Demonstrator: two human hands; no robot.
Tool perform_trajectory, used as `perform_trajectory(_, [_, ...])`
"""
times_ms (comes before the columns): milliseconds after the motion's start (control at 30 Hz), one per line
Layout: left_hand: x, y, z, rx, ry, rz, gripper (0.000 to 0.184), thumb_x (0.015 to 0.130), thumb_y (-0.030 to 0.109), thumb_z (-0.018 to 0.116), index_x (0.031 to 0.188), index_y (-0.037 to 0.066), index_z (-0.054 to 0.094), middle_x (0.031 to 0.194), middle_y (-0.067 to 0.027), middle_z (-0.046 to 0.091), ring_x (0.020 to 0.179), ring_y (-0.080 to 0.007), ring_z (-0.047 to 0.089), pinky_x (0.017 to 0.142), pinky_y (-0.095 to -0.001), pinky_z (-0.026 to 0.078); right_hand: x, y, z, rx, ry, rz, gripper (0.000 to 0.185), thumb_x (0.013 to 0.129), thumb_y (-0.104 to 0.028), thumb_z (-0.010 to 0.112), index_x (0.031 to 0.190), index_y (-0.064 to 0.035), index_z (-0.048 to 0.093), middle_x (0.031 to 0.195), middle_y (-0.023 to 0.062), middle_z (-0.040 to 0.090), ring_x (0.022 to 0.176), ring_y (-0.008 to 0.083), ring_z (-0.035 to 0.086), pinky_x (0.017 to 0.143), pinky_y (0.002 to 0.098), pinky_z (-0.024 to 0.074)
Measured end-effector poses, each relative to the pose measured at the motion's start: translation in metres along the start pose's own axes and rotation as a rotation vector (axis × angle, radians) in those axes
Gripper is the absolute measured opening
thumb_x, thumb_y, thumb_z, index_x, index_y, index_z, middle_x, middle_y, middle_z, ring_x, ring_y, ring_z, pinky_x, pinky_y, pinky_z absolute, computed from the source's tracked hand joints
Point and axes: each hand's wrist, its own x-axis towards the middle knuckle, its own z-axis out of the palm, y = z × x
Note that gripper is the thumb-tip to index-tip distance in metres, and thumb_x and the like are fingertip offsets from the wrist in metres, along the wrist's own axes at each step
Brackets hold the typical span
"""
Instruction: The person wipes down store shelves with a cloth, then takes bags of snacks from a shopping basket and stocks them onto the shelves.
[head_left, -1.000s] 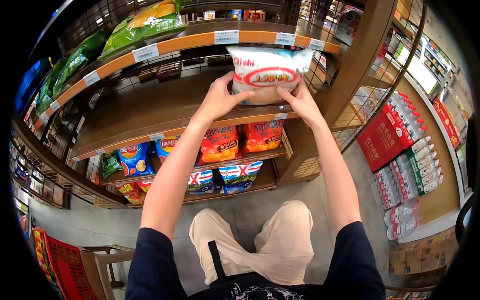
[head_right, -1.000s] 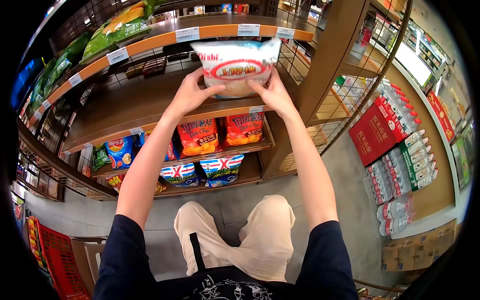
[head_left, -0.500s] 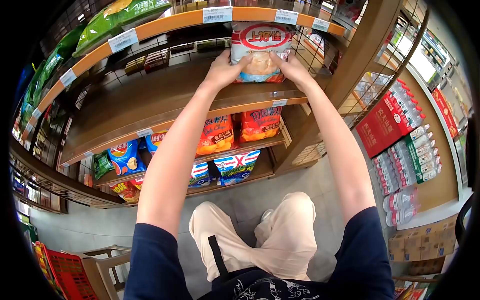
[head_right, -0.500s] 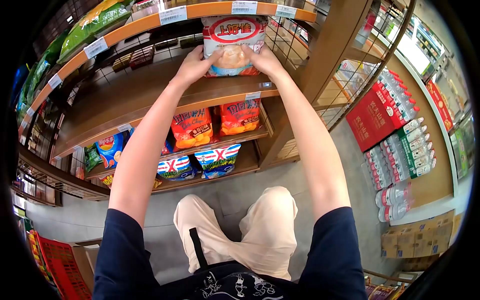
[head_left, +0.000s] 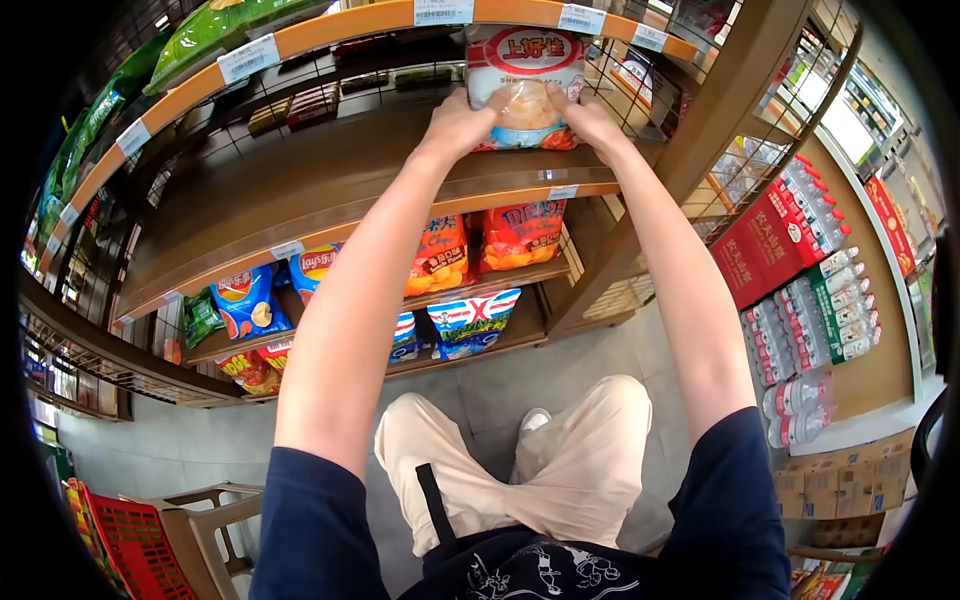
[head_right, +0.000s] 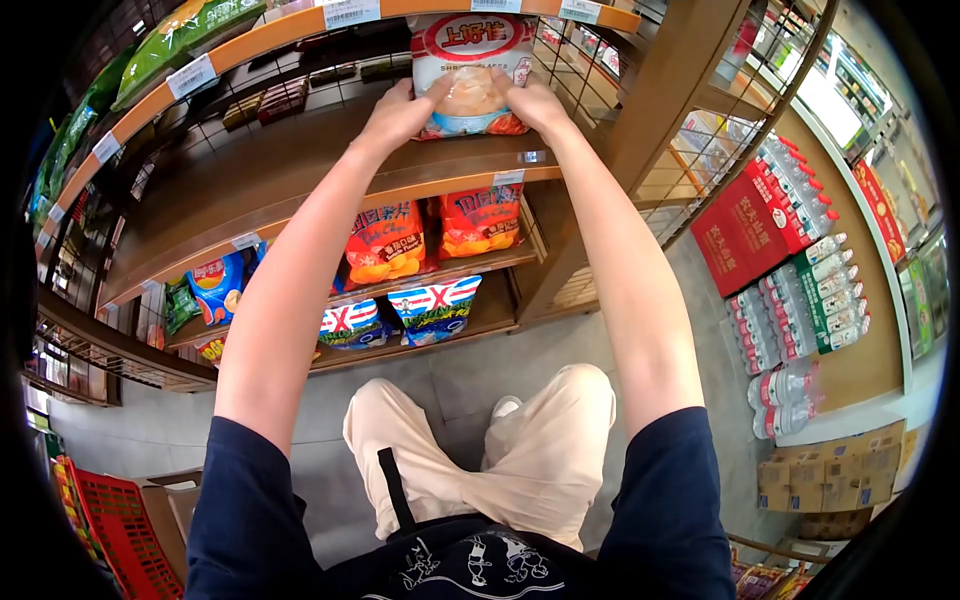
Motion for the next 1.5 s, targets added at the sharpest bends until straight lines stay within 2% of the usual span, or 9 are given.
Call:
perform_trajectory(267, [-0.028,0.004,0.003,-0.039,0.124,0.107,0.094,0.078,0.063,0.064,0.132,-0.010,0.044,0.124,-0.0262,0.058,0.119,-0.0296,0.056,0.100,-0.0352,0.043,-0.014,0.008,0.000,0.159,0.239,-0.248,0.064,0.091,-0.040,0.062,0.129,0.0093,0.048,0.110,0.0194,0.066,0.098,0.0226,0.064,0.087,0.0307,0.0476])
perform_trajectory(467, [-0.030,-0.007,0.001,0.048,0.075,0.256,0.069,0.080,0.025,0.075,0.132,-0.009,0.044,0.115,-0.0241,0.064,0.095,-0.0248,0.069,0.084,-0.0341,0.054,-0.040,0.007,-0.001,-0.081,0.220,-0.132,0.056,0.087,-0.026,0.067,0.128,0.0090,0.050,0.115,0.0229,0.064,0.104,0.0252,0.064,0.091,0.0311,0.0484])
perform_trajectory(700, [-0.027,-0.015,0.020,-0.032,0.138,0.251,0.063,0.081,0.017,0.071,0.133,-0.008,0.044,0.120,-0.0233,0.062,0.101,-0.0282,0.067,0.084,-0.0356,0.054,-0.030,0.019,0.003,-0.067,0.283,-0.202,0.050,0.083,-0.014,0.068,0.125,0.0075,0.054,0.104,0.0200,0.068,0.091,0.0227,0.066,0.082,0.0331,0.0505])
perform_trajectory(767, [-0.030,-0.016,0.015,0.053,0.195,0.247,0.059,0.083,0.015,0.069,0.132,-0.007,0.045,0.121,-0.0245,0.061,0.103,-0.0291,0.065,0.085,-0.0362,0.054,-0.054,0.001,-0.007,-0.016,0.173,-0.133,0.052,0.087,-0.011,0.064,0.132,0.0070,0.047,0.129,0.0248,0.056,0.117,0.0272,0.058,0.095,0.0338,0.0477])
perform_trajectory(900, [-0.041,-0.007,0.006,0.137,0.259,0.275,0.054,0.085,0.014,0.064,0.130,-0.008,0.045,0.119,-0.0253,0.061,0.101,-0.0302,0.065,0.086,-0.0366,0.053,-0.073,0.000,-0.013,-0.009,0.192,-0.124,0.048,0.087,-0.009,0.062,0.132,0.0050,0.049,0.129,0.0236,0.056,0.119,0.0272,0.057,0.096,0.0341,0.0472])
perform_trajectory(1000, [-0.052,0.000,0.004,0.125,0.341,0.353,0.044,0.086,0.010,0.060,0.125,-0.007,0.050,0.117,-0.0251,0.062,0.098,-0.0304,0.066,0.084,-0.0362,0.053,-0.082,0.001,-0.015,0.065,0.238,-0.233,0.040,0.089,-0.011,0.062,0.125,0.0037,0.055,0.113,0.0181,0.066,0.098,0.0205,0.066,0.083,0.0293,0.0517])
perform_trajectory(1100, [-0.078,0.010,0.007,0.126,0.350,0.542,0.021,0.087,-0.001,0.048,0.103,-0.003,0.062,0.092,-0.0196,0.068,0.086,-0.0279,0.068,0.077,-0.0343,0.052,-0.096,-0.001,-0.011,0.175,0.297,-0.274,0.024,0.092,-0.019,0.063,0.102,0.0028,0.067,0.069,0.0023,0.065,0.055,0.0025,0.047,0.051,0.0209,0.0391])
perform_trajectory(1200, [-0.117,0.027,0.012,0.177,0.238,0.599,0.018,0.086,-0.008,0.046,0.089,-0.003,0.063,0.082,-0.0140,0.065,0.075,-0.0229,0.065,0.069,-0.0314,0.050,-0.124,-0.010,-0.007,0.369,0.260,-0.237,0.025,0.090,-0.020,0.066,0.079,0.0024,0.065,0.052,0.0033,0.057,0.049,0.0039,0.043,0.045,0.0263,0.0344])
perform_trajectory(1500, [-0.145,0.009,0.064,-0.095,-0.136,-0.007,0.017,0.085,-0.001,0.046,0.077,-0.001,0.061,0.061,-0.0069,0.057,0.054,-0.0120,0.053,0.049,-0.0280,0.041,-0.167,0.022,-0.002,0.369,-0.020,0.008,0.038,0.092,-0.021,0.064,0.064,0.0001,0.052,0.048,0.0027,0.042,0.047,0.0062,0.035,0.041,0.0298,0.0293])
